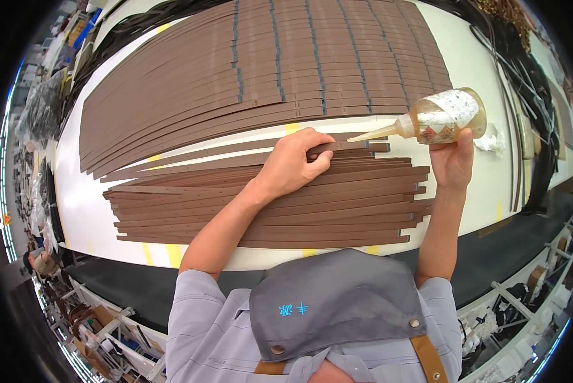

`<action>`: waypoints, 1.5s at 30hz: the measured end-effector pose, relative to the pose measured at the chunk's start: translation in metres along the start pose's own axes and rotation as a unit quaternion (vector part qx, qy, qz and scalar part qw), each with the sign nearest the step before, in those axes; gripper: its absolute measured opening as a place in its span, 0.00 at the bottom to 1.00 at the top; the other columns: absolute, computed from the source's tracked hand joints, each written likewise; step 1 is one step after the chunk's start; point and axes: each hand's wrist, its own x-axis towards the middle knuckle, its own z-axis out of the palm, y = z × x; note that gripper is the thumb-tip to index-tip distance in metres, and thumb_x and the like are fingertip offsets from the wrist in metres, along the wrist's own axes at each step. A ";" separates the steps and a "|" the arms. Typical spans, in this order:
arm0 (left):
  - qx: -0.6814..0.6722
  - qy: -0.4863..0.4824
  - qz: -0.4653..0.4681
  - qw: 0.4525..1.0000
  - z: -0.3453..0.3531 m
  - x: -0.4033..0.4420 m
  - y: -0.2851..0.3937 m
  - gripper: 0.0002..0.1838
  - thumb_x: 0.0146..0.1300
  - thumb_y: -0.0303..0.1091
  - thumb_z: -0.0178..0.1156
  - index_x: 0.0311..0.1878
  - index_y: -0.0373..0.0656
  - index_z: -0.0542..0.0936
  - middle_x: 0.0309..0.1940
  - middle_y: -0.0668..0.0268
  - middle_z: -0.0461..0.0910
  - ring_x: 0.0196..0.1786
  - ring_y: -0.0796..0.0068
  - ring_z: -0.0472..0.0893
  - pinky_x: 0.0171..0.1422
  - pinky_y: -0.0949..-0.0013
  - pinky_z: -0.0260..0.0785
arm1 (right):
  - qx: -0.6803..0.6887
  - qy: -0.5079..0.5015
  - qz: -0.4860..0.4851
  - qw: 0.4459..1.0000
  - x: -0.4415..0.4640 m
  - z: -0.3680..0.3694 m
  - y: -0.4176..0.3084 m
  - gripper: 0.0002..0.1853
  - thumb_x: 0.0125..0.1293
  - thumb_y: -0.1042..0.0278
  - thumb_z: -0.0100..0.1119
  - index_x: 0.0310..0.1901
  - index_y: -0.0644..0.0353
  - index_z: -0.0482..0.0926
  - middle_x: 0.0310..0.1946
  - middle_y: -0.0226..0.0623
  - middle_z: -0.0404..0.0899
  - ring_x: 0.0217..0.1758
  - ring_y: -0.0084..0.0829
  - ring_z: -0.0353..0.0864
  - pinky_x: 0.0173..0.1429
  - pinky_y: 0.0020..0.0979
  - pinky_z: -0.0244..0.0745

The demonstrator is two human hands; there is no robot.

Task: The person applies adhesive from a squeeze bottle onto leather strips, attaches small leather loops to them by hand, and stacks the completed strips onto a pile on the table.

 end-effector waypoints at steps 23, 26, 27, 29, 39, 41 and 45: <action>0.079 -0.002 0.055 0.995 0.002 0.000 -0.013 0.12 0.61 0.29 0.62 0.46 0.35 0.82 0.33 0.60 0.79 0.34 0.65 0.78 0.41 0.64 0.72 | -0.142 -0.010 0.026 0.989 0.001 0.015 0.020 0.43 0.60 0.45 0.71 0.67 0.68 0.63 0.58 0.41 0.75 0.64 0.35 0.76 0.68 0.40 0.72; 0.075 -0.007 0.050 0.996 0.002 0.000 -0.013 0.12 0.61 0.29 0.62 0.46 0.35 0.82 0.33 0.60 0.79 0.34 0.65 0.78 0.42 0.64 0.72 | -0.152 -0.010 0.019 0.988 0.003 0.012 0.022 0.43 0.60 0.45 0.71 0.66 0.68 0.64 0.57 0.42 0.76 0.62 0.35 0.78 0.66 0.39 0.74; 0.075 -0.007 0.050 0.996 0.002 0.000 -0.013 0.12 0.61 0.29 0.62 0.46 0.35 0.82 0.33 0.60 0.79 0.34 0.65 0.78 0.42 0.64 0.72 | -0.152 -0.010 0.019 0.988 0.003 0.012 0.023 0.43 0.60 0.45 0.71 0.66 0.68 0.64 0.57 0.42 0.76 0.62 0.35 0.78 0.66 0.39 0.74; 0.079 -0.005 0.056 0.995 0.002 0.000 -0.014 0.12 0.61 0.29 0.62 0.46 0.35 0.82 0.33 0.60 0.79 0.34 0.65 0.79 0.42 0.63 0.72 | -0.159 -0.005 0.016 0.987 0.002 0.012 0.023 0.43 0.60 0.45 0.71 0.66 0.68 0.64 0.56 0.42 0.77 0.61 0.35 0.79 0.65 0.39 0.75; 0.075 -0.013 0.044 0.996 0.001 0.000 -0.013 0.12 0.61 0.30 0.61 0.46 0.35 0.82 0.33 0.60 0.79 0.35 0.66 0.78 0.41 0.64 0.72 | -0.170 -0.012 0.021 0.985 -0.001 0.010 0.023 0.44 0.59 0.44 0.72 0.65 0.69 0.65 0.56 0.43 0.77 0.60 0.36 0.79 0.64 0.39 0.77; 0.075 -0.012 0.040 0.996 0.000 0.000 -0.012 0.12 0.61 0.30 0.61 0.46 0.36 0.82 0.33 0.61 0.79 0.35 0.66 0.78 0.41 0.64 0.72 | -0.142 -0.003 0.029 0.989 -0.004 0.004 0.020 0.42 0.61 0.45 0.70 0.66 0.68 0.65 0.58 0.41 0.76 0.62 0.36 0.77 0.66 0.40 0.75; 0.058 -0.001 0.050 0.997 0.001 0.000 -0.015 0.13 0.61 0.30 0.61 0.48 0.38 0.83 0.34 0.61 0.80 0.36 0.67 0.78 0.41 0.65 0.72 | -0.061 -0.006 0.012 0.998 -0.005 -0.010 0.004 0.39 0.64 0.47 0.68 0.67 0.65 0.65 0.60 0.38 0.74 0.65 0.34 0.74 0.70 0.40 0.70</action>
